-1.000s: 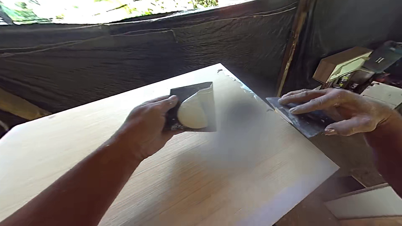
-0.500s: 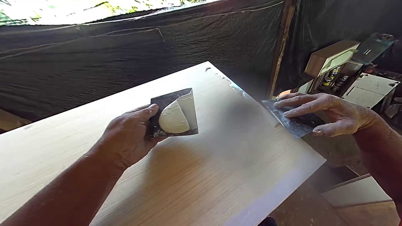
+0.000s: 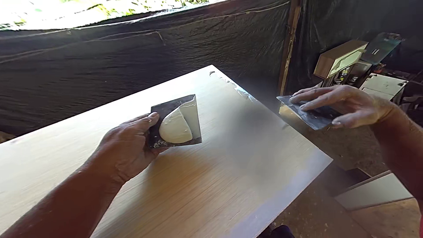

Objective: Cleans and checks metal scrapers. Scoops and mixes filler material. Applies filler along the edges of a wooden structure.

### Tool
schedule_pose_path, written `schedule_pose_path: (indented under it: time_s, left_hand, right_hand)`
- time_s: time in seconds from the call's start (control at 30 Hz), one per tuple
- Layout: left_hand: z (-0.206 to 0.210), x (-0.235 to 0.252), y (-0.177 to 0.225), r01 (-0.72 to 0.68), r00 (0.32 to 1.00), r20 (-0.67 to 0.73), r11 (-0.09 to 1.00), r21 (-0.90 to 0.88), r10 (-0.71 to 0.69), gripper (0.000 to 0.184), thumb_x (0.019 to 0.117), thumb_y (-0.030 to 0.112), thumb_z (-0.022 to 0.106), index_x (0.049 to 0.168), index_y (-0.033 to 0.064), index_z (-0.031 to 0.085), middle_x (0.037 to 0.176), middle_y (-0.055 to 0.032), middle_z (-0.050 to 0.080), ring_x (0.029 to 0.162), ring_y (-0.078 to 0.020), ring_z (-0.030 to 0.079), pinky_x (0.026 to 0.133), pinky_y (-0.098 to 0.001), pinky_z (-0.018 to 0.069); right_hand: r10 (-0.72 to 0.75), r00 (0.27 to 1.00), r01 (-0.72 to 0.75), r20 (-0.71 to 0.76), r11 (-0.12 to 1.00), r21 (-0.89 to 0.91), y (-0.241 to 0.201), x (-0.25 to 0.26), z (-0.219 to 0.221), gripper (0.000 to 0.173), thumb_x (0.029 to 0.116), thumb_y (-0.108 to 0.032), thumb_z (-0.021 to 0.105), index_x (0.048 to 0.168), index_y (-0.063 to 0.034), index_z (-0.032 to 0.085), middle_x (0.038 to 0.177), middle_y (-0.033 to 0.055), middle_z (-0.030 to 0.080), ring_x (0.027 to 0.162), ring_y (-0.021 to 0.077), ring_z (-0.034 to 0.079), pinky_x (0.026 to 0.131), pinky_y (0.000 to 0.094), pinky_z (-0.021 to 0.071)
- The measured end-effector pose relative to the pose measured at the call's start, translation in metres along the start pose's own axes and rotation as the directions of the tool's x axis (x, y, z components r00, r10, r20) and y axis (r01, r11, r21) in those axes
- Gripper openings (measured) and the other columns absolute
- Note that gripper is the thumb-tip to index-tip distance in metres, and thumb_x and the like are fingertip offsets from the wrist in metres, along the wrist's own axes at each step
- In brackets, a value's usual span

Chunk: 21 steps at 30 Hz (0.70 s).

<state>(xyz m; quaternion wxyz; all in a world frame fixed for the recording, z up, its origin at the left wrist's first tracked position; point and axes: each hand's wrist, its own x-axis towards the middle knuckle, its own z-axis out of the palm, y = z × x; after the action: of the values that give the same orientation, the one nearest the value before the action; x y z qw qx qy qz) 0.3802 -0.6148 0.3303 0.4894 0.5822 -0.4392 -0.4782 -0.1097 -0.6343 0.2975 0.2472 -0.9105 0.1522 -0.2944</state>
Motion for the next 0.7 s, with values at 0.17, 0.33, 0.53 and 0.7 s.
schedule_pose_path:
  time_s: [0.17,0.33,0.53,0.7]
  left_hand:
    - [0.003,0.0,0.0,-0.014,1.0,-0.022,1.0,-0.02,0.014,0.03,0.1094,0.033,0.042,0.12,0.0175,0.065,0.1,-0.0021,0.071,0.084,-0.0138,0.071,0.069,-0.0333,0.061]
    - [0.007,-0.002,0.004,-0.014,1.0,-0.011,1.0,0.001,0.014,0.031,0.1099,0.034,0.04,0.116,0.0169,0.065,0.098,-0.0017,0.071,0.081,-0.0128,0.07,0.067,-0.0317,0.0601]
    - [0.015,-0.002,0.005,-0.012,1.0,0.005,1.0,-0.011,0.012,0.031,0.1098,0.034,0.041,0.114,0.0165,0.067,0.097,-0.0018,0.071,0.081,-0.013,0.071,0.067,-0.0314,0.0604]
    - [0.005,0.004,-0.001,-0.019,0.997,0.074,1.0,0.011,0.018,0.032,0.1093,0.036,0.042,0.119,0.0177,0.066,0.104,-0.0025,0.072,0.088,-0.0142,0.071,0.073,-0.0342,0.0613]
  right_hand:
    - [-0.015,0.998,0.018,-0.058,0.999,0.047,-0.014,-0.02,0.046,0.059,0.0859,-0.049,0.066,0.133,-0.0125,0.068,0.152,0.0135,0.052,0.147,0.037,0.039,0.122,0.0532,0.0363]
    - [0.117,0.992,-0.123,-0.048,0.981,-0.15,-0.008,-0.058,0.028,0.053,0.0861,-0.048,0.063,0.126,-0.0144,0.074,0.149,0.0074,0.056,0.146,0.0313,0.041,0.122,0.0488,0.0369]
    - [0.005,0.999,-0.011,-0.05,0.992,-0.122,-0.042,-0.04,0.026,0.056,0.0855,-0.048,0.063,0.13,-0.0144,0.07,0.152,0.0104,0.053,0.148,0.0364,0.037,0.124,0.0521,0.0344]
    - [0.034,0.997,-0.039,-0.062,0.996,-0.08,-0.049,-0.054,0.046,0.052,0.0875,-0.049,0.064,0.131,-0.0224,0.07,0.154,0.0071,0.051,0.15,0.0373,0.034,0.122,0.0547,0.0361]
